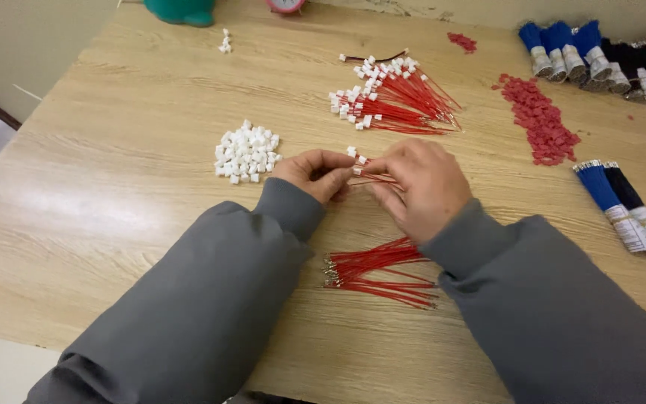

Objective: Assembling small white plastic connectors onto red wires on a wooden desk.

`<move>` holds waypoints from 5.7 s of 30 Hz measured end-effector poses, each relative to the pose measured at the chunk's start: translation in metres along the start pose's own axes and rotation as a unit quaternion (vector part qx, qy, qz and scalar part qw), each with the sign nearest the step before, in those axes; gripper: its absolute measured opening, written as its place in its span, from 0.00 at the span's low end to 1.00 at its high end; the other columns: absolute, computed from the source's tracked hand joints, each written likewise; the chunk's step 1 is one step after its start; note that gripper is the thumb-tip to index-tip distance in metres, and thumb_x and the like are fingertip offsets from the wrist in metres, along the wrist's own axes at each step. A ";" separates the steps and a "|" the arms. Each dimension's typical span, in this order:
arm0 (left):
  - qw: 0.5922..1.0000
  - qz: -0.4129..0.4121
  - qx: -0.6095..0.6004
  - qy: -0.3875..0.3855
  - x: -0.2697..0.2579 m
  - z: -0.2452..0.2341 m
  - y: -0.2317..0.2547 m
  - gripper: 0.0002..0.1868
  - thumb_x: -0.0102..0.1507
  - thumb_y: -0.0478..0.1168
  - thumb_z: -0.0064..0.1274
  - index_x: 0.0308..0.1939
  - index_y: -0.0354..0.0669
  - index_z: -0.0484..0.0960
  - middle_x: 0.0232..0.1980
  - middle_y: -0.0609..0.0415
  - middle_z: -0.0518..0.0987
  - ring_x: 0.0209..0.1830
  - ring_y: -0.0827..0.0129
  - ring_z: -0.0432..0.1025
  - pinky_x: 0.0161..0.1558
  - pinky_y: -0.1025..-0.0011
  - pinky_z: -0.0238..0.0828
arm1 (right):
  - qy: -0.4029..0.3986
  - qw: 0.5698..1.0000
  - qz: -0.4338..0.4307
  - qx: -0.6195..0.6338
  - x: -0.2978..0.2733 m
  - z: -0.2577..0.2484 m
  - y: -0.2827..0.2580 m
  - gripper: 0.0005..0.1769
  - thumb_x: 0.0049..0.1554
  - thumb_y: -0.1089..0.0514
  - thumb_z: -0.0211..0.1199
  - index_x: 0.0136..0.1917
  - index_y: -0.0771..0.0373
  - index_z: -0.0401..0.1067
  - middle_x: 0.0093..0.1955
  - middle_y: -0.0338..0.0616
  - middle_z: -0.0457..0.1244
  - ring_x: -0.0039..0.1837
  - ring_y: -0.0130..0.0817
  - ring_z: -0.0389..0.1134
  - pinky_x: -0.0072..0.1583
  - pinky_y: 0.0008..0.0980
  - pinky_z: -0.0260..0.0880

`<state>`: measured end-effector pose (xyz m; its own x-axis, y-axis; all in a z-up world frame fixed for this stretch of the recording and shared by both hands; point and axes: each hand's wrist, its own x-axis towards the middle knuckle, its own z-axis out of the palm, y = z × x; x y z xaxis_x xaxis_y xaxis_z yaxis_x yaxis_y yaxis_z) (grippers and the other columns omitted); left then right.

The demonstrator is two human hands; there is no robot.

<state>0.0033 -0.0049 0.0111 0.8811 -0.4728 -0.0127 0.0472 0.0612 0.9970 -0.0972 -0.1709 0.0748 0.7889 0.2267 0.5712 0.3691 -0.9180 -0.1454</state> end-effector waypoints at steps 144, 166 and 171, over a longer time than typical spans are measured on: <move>0.996 0.000 -0.083 -0.018 -0.001 0.014 0.001 0.15 0.54 0.26 0.62 0.44 0.36 0.85 0.39 0.42 0.82 0.37 0.63 0.79 0.42 0.68 0.83 | -0.015 0.942 0.253 0.221 0.003 -0.007 -0.005 0.04 0.49 0.56 0.66 0.36 0.58 0.75 0.26 0.46 0.64 0.32 0.35 0.64 0.38 0.31 0.64; 0.921 0.270 0.277 0.044 0.033 -0.028 -0.006 0.22 0.54 0.35 0.61 0.52 0.58 0.83 0.51 0.49 0.78 0.41 0.57 0.79 0.41 0.64 0.82 | 0.091 0.948 0.267 0.149 0.001 -0.022 0.031 0.14 0.65 0.47 0.52 0.56 0.53 0.74 0.48 0.48 0.68 0.54 0.49 0.68 0.55 0.43 0.66; 0.869 0.076 0.487 0.033 0.006 -0.103 0.043 0.10 0.55 0.44 0.62 0.42 0.59 0.86 0.39 0.57 0.82 0.44 0.63 0.78 0.49 0.66 0.77 | 0.025 0.941 0.269 0.204 -0.003 -0.006 0.025 0.10 0.63 0.52 0.53 0.54 0.51 0.72 0.35 0.42 0.65 0.41 0.35 0.67 0.51 0.38 0.68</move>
<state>0.0595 0.0852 0.0462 0.8687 -0.4709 0.1535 -0.4653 -0.6699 0.5786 -0.0933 -0.1967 0.0743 0.8954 -0.2592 0.3619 0.0889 -0.6925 -0.7159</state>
